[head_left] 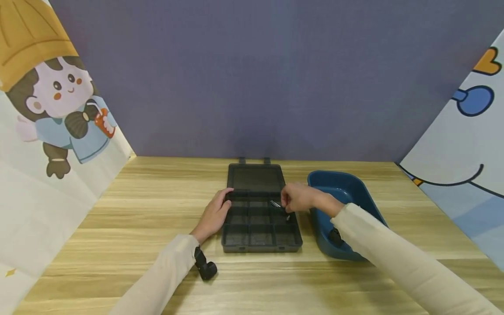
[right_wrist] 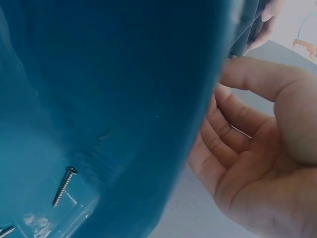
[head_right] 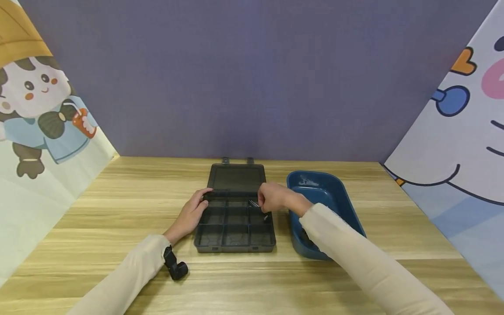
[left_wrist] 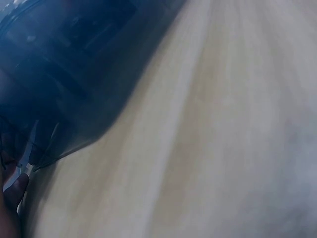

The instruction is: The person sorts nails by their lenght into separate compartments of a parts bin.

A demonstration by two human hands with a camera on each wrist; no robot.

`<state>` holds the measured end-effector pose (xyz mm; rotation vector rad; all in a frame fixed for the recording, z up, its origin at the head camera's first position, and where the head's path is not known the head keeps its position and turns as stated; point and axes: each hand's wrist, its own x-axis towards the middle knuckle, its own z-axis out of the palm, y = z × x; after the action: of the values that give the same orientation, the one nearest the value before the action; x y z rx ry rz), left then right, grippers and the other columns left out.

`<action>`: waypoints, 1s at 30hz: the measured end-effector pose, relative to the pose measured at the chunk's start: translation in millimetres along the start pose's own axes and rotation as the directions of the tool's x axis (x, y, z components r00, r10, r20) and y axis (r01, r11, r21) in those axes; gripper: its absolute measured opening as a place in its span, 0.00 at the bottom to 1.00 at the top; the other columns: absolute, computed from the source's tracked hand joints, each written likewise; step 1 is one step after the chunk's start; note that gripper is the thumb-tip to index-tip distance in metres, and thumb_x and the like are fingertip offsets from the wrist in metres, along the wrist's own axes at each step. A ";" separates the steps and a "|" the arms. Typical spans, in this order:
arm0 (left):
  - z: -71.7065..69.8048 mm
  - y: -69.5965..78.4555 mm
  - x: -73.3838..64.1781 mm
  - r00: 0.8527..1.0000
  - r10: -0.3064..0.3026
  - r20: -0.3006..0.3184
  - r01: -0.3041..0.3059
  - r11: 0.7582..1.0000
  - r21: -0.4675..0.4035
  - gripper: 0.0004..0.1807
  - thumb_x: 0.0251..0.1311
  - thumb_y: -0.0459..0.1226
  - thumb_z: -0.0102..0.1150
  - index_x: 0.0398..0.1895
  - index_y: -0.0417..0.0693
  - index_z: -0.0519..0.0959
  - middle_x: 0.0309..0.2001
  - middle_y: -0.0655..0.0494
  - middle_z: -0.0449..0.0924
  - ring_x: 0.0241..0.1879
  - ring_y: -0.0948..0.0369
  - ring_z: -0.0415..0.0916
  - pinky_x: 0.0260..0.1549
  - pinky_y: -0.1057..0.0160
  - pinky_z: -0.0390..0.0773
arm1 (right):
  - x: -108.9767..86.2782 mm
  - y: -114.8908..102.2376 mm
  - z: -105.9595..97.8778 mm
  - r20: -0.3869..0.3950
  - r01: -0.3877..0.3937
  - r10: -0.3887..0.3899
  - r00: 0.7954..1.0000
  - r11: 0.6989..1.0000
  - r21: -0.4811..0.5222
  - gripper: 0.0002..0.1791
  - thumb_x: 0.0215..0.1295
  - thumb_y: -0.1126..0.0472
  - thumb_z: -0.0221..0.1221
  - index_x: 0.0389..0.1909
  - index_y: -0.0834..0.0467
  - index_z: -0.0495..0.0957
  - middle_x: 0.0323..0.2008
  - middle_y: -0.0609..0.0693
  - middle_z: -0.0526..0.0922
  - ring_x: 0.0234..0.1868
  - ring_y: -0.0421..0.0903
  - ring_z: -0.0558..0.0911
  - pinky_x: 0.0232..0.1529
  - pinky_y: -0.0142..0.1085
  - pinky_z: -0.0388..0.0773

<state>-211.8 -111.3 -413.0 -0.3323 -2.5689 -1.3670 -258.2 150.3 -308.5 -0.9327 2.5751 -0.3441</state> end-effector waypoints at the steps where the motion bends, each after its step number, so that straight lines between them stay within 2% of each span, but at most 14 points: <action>1: -0.1 0.0 -0.2 1.000 0.000 0.000 0.000 1.000 0.000 0.22 0.69 0.33 0.42 0.66 0.42 0.66 0.66 0.43 0.66 0.67 0.46 0.62 0.64 0.45 0.62 | -0.3 -0.3 -0.4 0.004 -0.002 0.002 1.000 1.000 0.001 0.03 0.54 0.71 0.59 0.29 0.62 0.79 0.22 0.46 0.77 0.21 0.39 0.68 0.26 0.31 0.66; 8: 0.9 -3.0 0.5 1.000 0.005 0.006 -0.005 1.000 0.009 0.23 0.69 0.33 0.41 0.67 0.42 0.65 0.67 0.42 0.65 0.67 0.45 0.61 0.64 0.44 0.61 | -5.2 1.7 -9.2 0.030 -0.026 0.026 0.999 0.999 0.022 0.03 0.57 0.71 0.57 0.32 0.62 0.78 0.25 0.49 0.76 0.22 0.40 0.68 0.26 0.32 0.66; 13: 1.2 -3.2 0.7 1.000 0.004 0.000 -0.004 1.000 0.009 0.23 0.69 0.33 0.41 0.67 0.42 0.65 0.66 0.43 0.65 0.67 0.45 0.62 0.64 0.44 0.62 | -14.7 8.0 -21.6 0.009 -0.023 0.022 1.000 0.999 0.038 0.05 0.58 0.71 0.56 0.33 0.62 0.78 0.27 0.49 0.76 0.22 0.40 0.67 0.26 0.32 0.66; 21: 1.4 -4.5 1.0 1.000 0.001 0.002 -0.001 1.000 0.010 0.23 0.69 0.33 0.41 0.67 0.43 0.65 0.66 0.43 0.66 0.66 0.45 0.63 0.63 0.44 0.63 | -37.2 28.5 -36.3 -0.046 -0.018 0.019 0.999 1.000 0.023 0.05 0.57 0.71 0.57 0.33 0.62 0.78 0.29 0.51 0.79 0.26 0.40 0.73 0.29 0.34 0.71; 26: 1.9 -4.7 0.9 1.000 0.004 0.006 -0.004 1.000 0.012 0.23 0.70 0.34 0.41 0.67 0.42 0.65 0.66 0.43 0.66 0.66 0.45 0.63 0.63 0.43 0.63 | -51.5 45.1 -37.9 -0.062 -0.048 0.049 0.997 0.999 0.014 0.05 0.56 0.71 0.60 0.34 0.63 0.78 0.32 0.52 0.80 0.31 0.42 0.77 0.32 0.36 0.76; 30: 1.6 -3.4 0.8 1.000 0.004 0.002 -0.004 1.000 0.005 0.23 0.69 0.33 0.41 0.66 0.42 0.65 0.65 0.43 0.66 0.66 0.45 0.63 0.64 0.44 0.62 | -60.8 57.7 -36.6 -0.072 -0.088 0.088 0.994 0.996 -0.004 0.06 0.55 0.70 0.62 0.33 0.62 0.77 0.31 0.52 0.78 0.31 0.43 0.76 0.33 0.37 0.76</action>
<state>-213.7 -111.7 -416.3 -0.3382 -2.5717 -1.3587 -263.3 237.0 -279.6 -0.8204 2.6745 -0.3501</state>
